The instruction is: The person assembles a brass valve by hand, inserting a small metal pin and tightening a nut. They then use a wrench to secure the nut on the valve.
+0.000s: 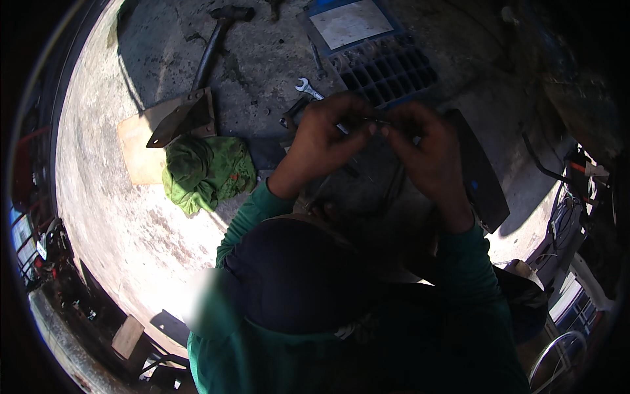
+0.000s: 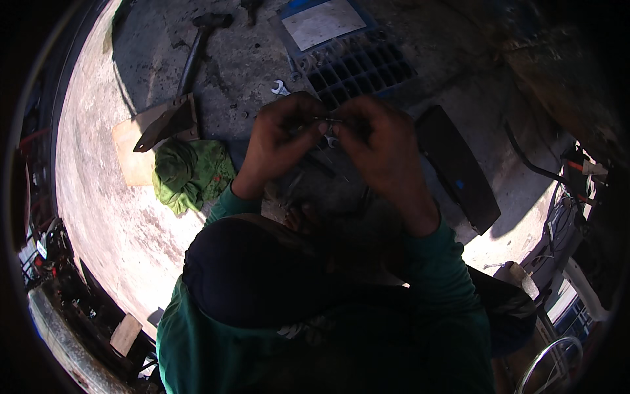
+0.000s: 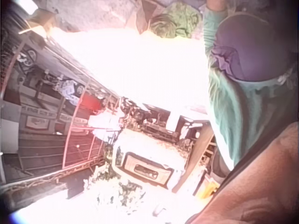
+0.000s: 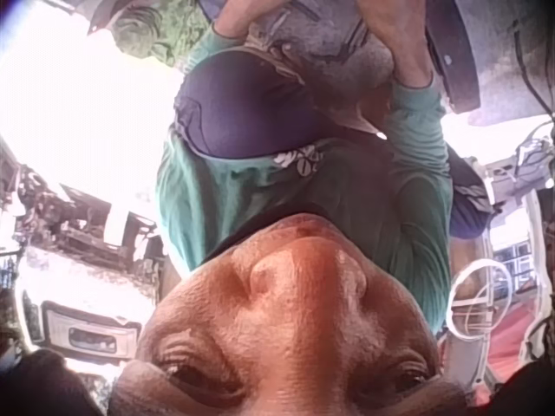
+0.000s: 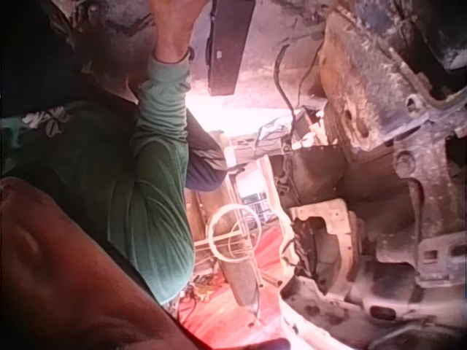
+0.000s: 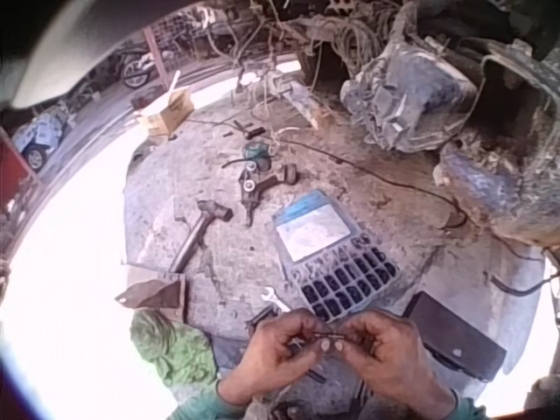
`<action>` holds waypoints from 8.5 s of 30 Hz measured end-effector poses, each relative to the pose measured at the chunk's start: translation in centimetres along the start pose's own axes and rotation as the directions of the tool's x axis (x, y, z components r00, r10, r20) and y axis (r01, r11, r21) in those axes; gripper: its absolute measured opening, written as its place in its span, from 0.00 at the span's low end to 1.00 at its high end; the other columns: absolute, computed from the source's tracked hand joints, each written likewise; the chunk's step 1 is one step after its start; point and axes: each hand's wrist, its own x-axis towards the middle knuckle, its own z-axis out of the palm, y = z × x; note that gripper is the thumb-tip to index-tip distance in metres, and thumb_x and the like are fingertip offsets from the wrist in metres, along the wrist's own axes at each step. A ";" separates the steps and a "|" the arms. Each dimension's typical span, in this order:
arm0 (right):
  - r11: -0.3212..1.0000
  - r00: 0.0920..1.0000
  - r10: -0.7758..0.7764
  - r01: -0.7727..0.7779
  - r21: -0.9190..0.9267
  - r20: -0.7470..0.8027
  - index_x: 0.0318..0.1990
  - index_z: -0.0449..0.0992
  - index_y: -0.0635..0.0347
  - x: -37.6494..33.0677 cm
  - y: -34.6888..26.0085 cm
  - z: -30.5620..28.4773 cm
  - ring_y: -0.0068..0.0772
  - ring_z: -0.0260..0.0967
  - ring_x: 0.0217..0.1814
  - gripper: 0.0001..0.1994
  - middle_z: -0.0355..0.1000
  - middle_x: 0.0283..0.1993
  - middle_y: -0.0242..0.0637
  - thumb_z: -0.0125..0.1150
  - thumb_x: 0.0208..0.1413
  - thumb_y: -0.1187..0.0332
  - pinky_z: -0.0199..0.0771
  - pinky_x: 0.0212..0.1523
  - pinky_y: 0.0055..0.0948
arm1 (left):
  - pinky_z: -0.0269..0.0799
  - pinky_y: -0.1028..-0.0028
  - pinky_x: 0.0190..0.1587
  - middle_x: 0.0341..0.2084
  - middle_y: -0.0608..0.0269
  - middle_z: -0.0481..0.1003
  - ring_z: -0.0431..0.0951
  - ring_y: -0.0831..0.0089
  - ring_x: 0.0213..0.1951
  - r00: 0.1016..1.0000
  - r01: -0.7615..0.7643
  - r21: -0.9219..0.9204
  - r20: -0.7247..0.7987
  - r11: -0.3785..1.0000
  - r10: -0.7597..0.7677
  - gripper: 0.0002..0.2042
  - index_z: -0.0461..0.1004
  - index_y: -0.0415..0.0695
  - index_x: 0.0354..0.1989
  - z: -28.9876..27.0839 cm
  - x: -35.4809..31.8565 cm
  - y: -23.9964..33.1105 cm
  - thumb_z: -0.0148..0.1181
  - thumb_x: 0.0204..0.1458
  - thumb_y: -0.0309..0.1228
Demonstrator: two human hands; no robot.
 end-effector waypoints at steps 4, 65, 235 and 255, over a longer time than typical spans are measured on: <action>0.999 1.000 -0.014 0.014 0.040 0.008 0.40 0.79 0.66 0.0 0.2 0.1 0.36 0.80 0.36 0.08 0.79 0.35 0.45 0.66 0.55 0.73 0.76 0.37 0.33 | 0.77 0.72 0.45 0.36 0.62 0.80 0.81 0.75 0.41 0.999 -0.035 0.015 -0.004 0.999 0.035 0.08 0.78 0.37 0.42 0.1 0.0 -0.1 0.66 0.55 0.22; 0.996 1.000 0.003 -0.002 0.086 -0.012 0.42 0.79 0.65 -0.1 0.0 0.0 0.27 0.79 0.38 0.07 0.79 0.35 0.40 0.66 0.57 0.75 0.77 0.39 0.28 | 0.76 0.74 0.42 0.34 0.61 0.82 0.82 0.76 0.38 0.999 0.000 -0.002 -0.035 1.000 -0.001 0.07 0.78 0.36 0.40 -0.1 -0.1 1.1 0.67 0.55 0.23; 0.974 0.970 -0.224 0.220 -0.046 -0.099 0.60 0.78 0.56 0.5 -0.6 4.8 0.46 0.78 0.36 0.19 0.77 0.37 0.48 0.53 0.64 0.75 0.76 0.36 0.38 | 0.79 0.73 0.40 0.36 0.57 0.79 0.81 0.73 0.36 0.934 -0.073 -0.851 -0.242 0.521 -0.264 0.08 0.72 0.36 0.46 1.2 -0.6 -0.8 0.62 0.61 0.23; 0.989 0.999 -0.043 0.046 0.140 -0.027 0.61 0.78 0.57 0.8 -0.2 4.5 0.32 0.81 0.44 0.17 0.82 0.43 0.45 0.55 0.67 0.72 0.78 0.44 0.28 | 0.80 0.71 0.43 0.39 0.57 0.79 0.82 0.72 0.38 0.956 0.011 -0.845 -0.147 0.534 -0.252 0.11 0.72 0.35 0.51 0.3 -0.6 -1.6 0.60 0.63 0.26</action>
